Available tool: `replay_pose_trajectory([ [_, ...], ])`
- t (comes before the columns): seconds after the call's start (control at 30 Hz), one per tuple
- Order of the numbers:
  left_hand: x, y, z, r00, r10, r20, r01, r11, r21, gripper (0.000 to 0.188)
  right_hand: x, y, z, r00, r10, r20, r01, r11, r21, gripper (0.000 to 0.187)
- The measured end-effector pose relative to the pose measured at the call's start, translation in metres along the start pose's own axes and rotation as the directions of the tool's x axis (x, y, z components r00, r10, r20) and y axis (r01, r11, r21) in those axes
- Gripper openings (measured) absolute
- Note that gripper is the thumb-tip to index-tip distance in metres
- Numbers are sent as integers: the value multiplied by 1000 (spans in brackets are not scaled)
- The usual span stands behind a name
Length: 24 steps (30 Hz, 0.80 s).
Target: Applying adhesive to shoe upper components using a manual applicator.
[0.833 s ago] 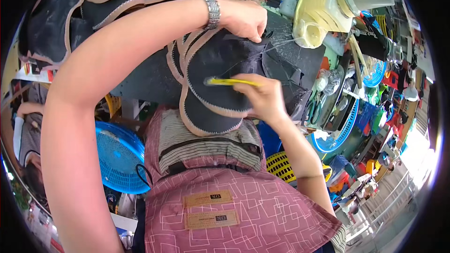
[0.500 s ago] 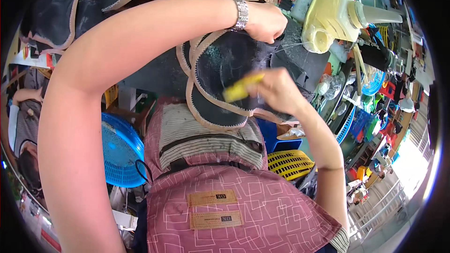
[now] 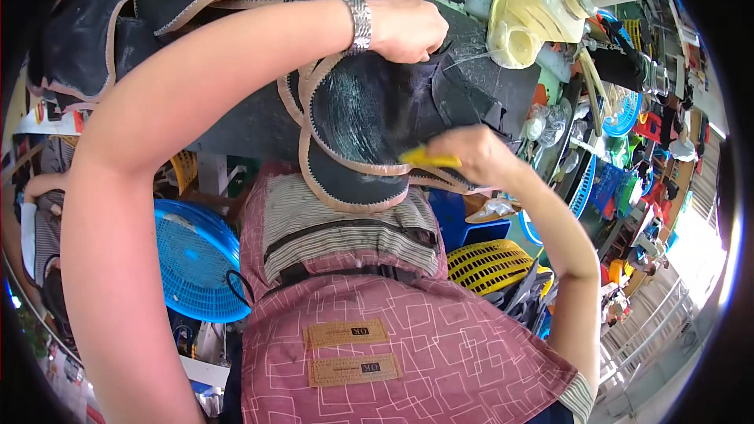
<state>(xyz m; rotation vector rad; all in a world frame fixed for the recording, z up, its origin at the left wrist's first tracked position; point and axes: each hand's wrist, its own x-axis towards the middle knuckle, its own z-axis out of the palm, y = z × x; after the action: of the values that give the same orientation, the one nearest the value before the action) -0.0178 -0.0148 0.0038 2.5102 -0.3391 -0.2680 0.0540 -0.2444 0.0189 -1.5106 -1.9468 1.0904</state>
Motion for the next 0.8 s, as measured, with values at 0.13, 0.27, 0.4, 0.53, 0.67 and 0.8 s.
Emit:
replay_pose_trajectory([
  [0.13, 1, -8, 13, 994, 40, -101, -36, 999, 40, 15, -47, 11, 2, 843, 336, -421, -312, 942, 125, 27],
  [0.27, -18, 17, 9, 982, 56, -181, -37, 993, 111, 9, -69, 5, 27, 966, 223, -133, -219, 975, 44, 26],
  [0.4, -78, 59, -35, 773, 27, -633, 48, 994, 102, 10, -109, -10, 33, 610, 777, -157, -364, 451, 815, 16],
  [0.53, -179, 62, -132, 630, -117, -768, 384, 906, 178, 10, -137, -4, 18, 345, 763, -546, 124, 540, 833, 21],
  [0.67, -304, 1, -242, 236, -282, -930, 330, 923, -196, 26, -122, 15, 13, 386, 733, -561, 136, 556, 820, 21],
  [0.8, -428, -130, -317, 284, -369, -885, 754, 657, -32, 47, -93, 26, 2, 211, 782, -586, 147, 568, 810, 24],
])
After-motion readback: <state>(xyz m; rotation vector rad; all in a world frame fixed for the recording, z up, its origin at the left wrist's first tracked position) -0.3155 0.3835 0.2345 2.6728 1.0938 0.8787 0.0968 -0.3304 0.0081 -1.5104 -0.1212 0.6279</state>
